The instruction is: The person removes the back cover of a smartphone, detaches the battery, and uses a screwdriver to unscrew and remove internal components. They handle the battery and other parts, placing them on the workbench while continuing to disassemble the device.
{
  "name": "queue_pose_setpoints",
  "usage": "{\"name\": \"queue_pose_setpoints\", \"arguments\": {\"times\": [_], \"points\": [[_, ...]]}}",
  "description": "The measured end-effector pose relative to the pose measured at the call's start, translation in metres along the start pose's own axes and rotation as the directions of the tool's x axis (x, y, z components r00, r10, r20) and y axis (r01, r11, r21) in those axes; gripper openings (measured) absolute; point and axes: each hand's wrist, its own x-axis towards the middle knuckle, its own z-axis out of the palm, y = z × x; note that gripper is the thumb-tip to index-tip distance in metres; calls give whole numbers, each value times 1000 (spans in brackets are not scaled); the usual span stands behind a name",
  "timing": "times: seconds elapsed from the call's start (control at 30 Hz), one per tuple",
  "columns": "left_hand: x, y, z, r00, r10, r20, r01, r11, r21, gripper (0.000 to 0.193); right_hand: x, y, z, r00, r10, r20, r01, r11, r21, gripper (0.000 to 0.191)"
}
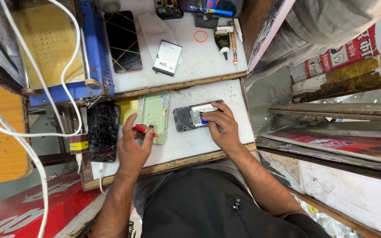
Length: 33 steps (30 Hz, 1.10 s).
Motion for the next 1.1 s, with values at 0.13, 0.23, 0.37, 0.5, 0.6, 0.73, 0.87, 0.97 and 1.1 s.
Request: {"name": "queue_pose_setpoints", "arguments": {"times": [0.13, 0.23, 0.37, 0.5, 0.6, 0.73, 0.87, 0.97, 1.1], "points": [[6, 13, 9, 994, -102, -29, 98, 988, -117, 74, 0, -1, -1, 999, 6, 52, -4, 1000, -26, 22], [15, 29, 29, 984, -180, -6, 170, 938, -302, 76, 2, -3, -1, 996, -2, 93, 8, 998, -65, 21], [31, 48, 58, 963, -254, 88, 269, 919, -288, 77, 4, -7, -2, 990, -17, 142, 38, 988, -147, 22], [45, 61, 74, 974, -219, 60, 227, 939, -259, 76, 4, -7, -3, 985, -14, 174, 53, 975, -217, 21], [54, 67, 79, 972, -231, 44, 235, 943, -237, 76, 3, -7, -6, 985, -2, 171, 39, 977, -209, 21], [61, 71, 82, 979, -198, 39, 202, 951, -234, 77, 6, -5, -6, 983, 8, 183, 32, 976, -215, 20], [64, 72, 84, 983, -180, 22, 181, 961, -207, 77, 6, -2, -6, 981, 7, 192, 35, 975, -217, 21], [66, 72, 86, 984, -178, 23, 179, 971, -160, 77, 6, -1, -6, 975, -3, 220, 57, 969, -241, 24], [67, 70, 89, 987, -161, 12, 161, 978, -132, 77, 4, 0, -6, 954, -10, 300, 99, 954, -282, 28]]}}
